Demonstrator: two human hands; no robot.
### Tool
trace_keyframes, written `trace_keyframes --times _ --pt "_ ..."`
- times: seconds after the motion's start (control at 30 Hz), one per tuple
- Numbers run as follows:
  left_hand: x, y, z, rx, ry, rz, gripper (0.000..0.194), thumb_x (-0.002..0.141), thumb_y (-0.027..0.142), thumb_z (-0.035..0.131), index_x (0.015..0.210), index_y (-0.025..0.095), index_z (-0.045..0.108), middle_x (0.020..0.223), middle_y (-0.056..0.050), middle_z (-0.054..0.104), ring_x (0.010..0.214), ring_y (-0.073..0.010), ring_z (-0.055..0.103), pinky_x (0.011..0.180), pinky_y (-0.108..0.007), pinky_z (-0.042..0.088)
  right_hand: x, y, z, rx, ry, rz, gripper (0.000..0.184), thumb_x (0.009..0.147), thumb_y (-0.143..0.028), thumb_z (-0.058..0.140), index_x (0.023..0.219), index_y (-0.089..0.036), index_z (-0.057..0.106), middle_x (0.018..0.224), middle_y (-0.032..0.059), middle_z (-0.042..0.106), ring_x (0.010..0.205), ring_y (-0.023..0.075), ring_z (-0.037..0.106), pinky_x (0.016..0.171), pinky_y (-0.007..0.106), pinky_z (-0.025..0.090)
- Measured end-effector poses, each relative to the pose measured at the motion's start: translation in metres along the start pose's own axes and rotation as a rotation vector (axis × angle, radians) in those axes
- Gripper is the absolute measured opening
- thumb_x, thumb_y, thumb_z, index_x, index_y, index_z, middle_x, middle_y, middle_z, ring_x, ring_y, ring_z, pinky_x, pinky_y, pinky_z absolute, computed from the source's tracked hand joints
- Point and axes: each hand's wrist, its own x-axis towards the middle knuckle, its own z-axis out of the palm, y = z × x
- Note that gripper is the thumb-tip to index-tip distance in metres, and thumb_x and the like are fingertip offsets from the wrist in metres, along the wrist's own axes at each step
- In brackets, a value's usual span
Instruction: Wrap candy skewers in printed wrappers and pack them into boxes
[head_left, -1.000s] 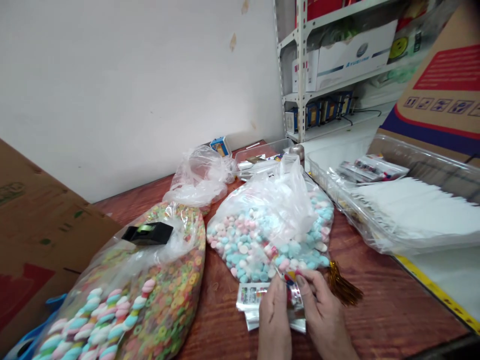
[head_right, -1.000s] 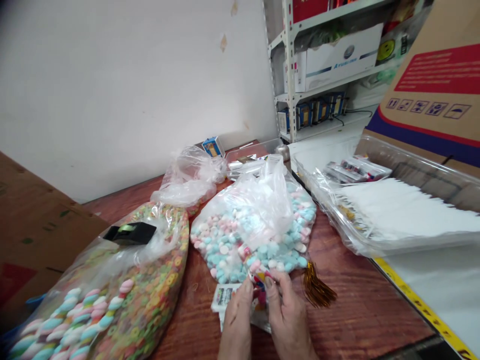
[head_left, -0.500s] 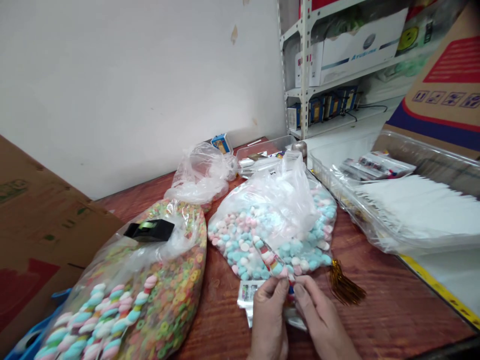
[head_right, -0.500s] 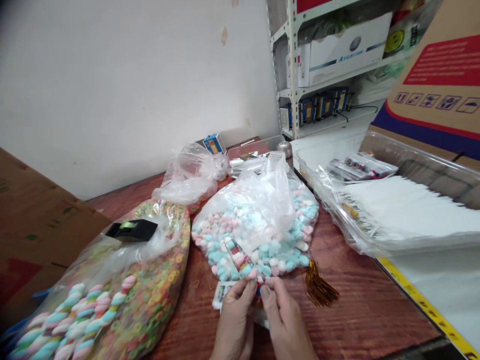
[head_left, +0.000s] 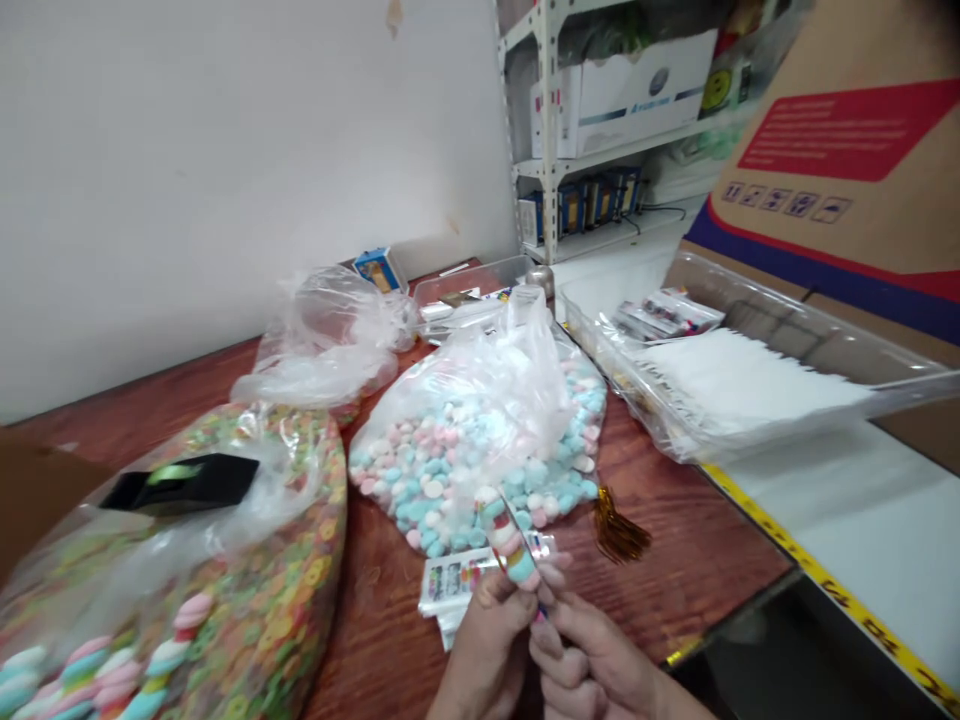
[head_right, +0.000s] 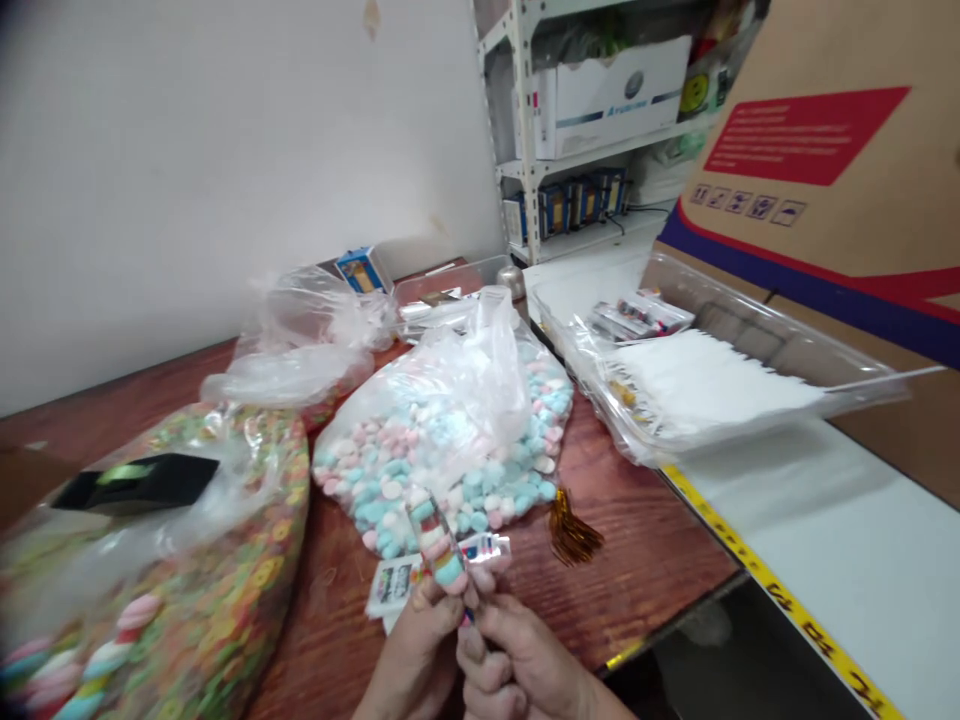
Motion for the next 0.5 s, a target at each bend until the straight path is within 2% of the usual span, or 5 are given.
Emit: trace_keyframes --times 0.07,0.17,0.23,0.3,0.5 --pt "0.005 0.000 -0.003 0.012 0.079 0.063 0.017 0.065 0.029 0.081 0.070 0.014 0.074 0.076 -0.009 0.072 0.069 -0.0172 0.064 0.070 -0.027 0.050 -0.007 0.001 -0.007 -0.088 0.096 -0.054 0.045 0.087 -0.064 0.043 0.072 -0.022 0.047 0.046 -0.0100 0.036 0.032 0.0073 0.031 0.037 0.021 0.034" --pt "0.013 0.006 -0.008 0.032 0.242 0.193 0.023 0.061 0.032 0.083 0.073 0.015 0.074 0.075 -0.005 0.072 0.066 -0.0142 0.064 0.069 -0.025 0.051 -0.023 0.001 -0.028 -0.537 0.429 -0.281 0.028 0.092 -0.046 0.051 0.085 -0.021 0.060 0.078 0.0016 0.059 0.069 0.0143 0.057 0.067 0.026 0.044" --pt "0.016 0.010 -0.012 0.045 0.327 0.237 0.029 0.056 0.034 0.086 0.075 0.016 0.074 0.075 -0.003 0.072 0.062 -0.0134 0.063 0.066 -0.026 0.053 -0.033 0.001 -0.046 -0.944 0.691 -0.429 0.021 0.094 -0.037 0.048 0.092 -0.022 0.062 0.090 0.0044 0.059 0.083 0.0185 0.057 0.078 0.031 0.041" --pt "0.016 0.011 -0.015 0.087 0.358 0.245 0.032 0.055 0.035 0.086 0.077 0.015 0.074 0.072 -0.003 0.071 0.058 -0.0129 0.062 0.062 -0.025 0.053 -0.037 -0.001 -0.064 -1.170 0.845 -0.483 0.022 0.096 -0.034 0.044 0.096 -0.021 0.062 0.091 0.0065 0.059 0.086 0.0219 0.057 0.080 0.035 0.040" --pt "0.018 0.000 -0.033 0.286 0.283 0.287 0.026 0.067 0.036 0.080 0.081 0.015 0.075 0.065 -0.002 0.069 0.063 -0.0137 0.060 0.064 -0.022 0.050 -0.016 -0.031 -0.085 -1.443 0.991 -0.435 0.017 0.092 -0.030 0.052 0.102 -0.020 0.060 0.093 0.0082 0.059 0.091 0.0269 0.055 0.082 0.039 0.038"
